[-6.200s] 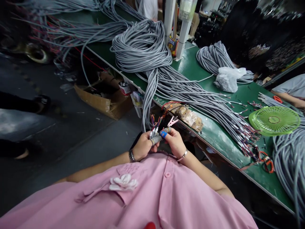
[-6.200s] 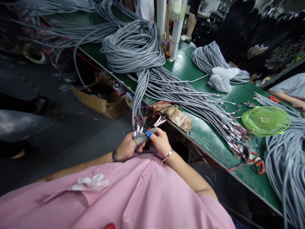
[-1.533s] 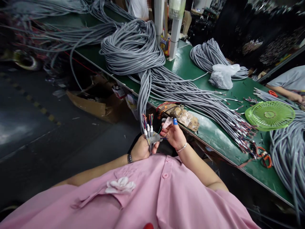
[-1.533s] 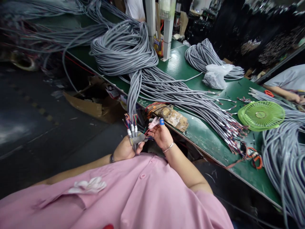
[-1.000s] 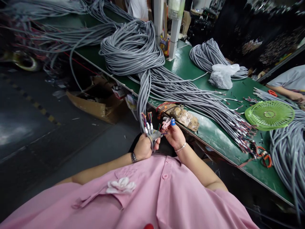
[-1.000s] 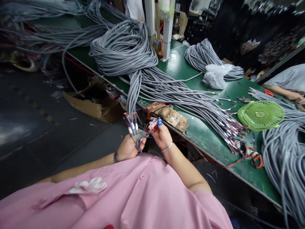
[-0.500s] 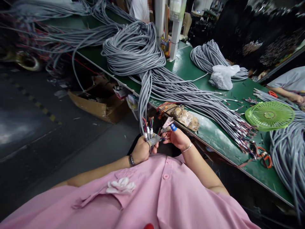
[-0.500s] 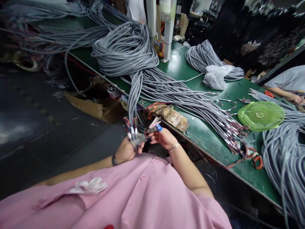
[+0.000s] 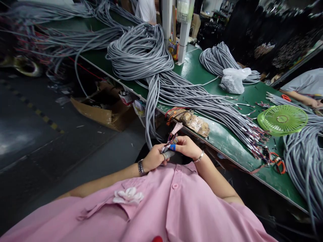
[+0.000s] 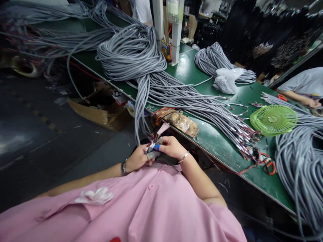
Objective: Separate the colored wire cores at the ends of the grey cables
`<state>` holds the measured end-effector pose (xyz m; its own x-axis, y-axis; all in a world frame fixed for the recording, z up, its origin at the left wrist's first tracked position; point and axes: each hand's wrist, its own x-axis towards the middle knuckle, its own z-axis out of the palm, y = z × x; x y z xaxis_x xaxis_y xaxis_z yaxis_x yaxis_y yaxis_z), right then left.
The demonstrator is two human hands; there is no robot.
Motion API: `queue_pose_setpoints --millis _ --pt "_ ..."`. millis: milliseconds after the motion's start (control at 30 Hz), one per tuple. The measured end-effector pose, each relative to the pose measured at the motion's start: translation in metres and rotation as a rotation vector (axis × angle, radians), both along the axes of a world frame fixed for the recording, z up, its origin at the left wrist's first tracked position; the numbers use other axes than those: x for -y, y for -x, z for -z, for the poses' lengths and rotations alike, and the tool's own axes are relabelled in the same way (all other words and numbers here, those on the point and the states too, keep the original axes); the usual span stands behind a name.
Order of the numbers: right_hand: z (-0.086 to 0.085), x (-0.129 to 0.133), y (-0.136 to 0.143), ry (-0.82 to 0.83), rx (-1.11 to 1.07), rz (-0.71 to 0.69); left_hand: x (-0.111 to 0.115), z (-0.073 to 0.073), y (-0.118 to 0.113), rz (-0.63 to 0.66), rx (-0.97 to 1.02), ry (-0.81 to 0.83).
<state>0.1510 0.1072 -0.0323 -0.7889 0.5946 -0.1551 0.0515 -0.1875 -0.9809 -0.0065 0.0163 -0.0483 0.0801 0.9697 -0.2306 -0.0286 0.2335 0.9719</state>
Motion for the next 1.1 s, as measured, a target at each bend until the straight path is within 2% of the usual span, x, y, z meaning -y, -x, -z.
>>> queue_pose_setpoints --millis 100,167,233,333,400,467,567,667,733,933,1100 --pt "-0.003 0.002 -0.005 -0.134 0.007 0.034 -0.002 -0.004 0.001 -0.016 -0.002 0.017" --pt "-0.004 0.003 -0.009 -0.182 0.016 0.108 -0.003 -0.005 0.000 -0.084 0.052 0.035" --pt "-0.001 0.007 -0.011 -0.130 0.034 0.178 -0.005 -0.005 -0.002 -0.181 0.134 0.059" --pt "0.010 0.019 -0.007 0.055 0.031 0.303 -0.007 -0.002 -0.005 -0.279 0.212 0.089" --pt "0.019 0.026 0.000 0.089 -0.024 0.451 -0.009 0.001 -0.006 -0.284 0.222 0.080" --pt "0.025 0.031 0.006 0.069 -0.071 0.533 -0.009 0.003 -0.006 -0.260 0.226 0.063" --pt "0.026 0.032 0.010 0.051 -0.071 0.523 -0.008 0.004 -0.004 -0.176 0.225 0.088" --pt "0.021 0.030 0.012 0.042 -0.043 0.457 -0.006 0.003 0.001 -0.046 0.197 0.114" --pt "0.018 0.028 0.015 0.036 -0.042 0.414 -0.005 0.003 0.002 -0.017 0.177 0.107" --pt "0.012 0.025 0.027 0.059 -0.077 0.489 -0.008 0.010 0.000 -0.267 0.307 0.075" --pt "0.015 0.026 0.032 0.133 -0.111 0.510 -0.009 0.010 -0.001 -0.362 0.399 0.086"
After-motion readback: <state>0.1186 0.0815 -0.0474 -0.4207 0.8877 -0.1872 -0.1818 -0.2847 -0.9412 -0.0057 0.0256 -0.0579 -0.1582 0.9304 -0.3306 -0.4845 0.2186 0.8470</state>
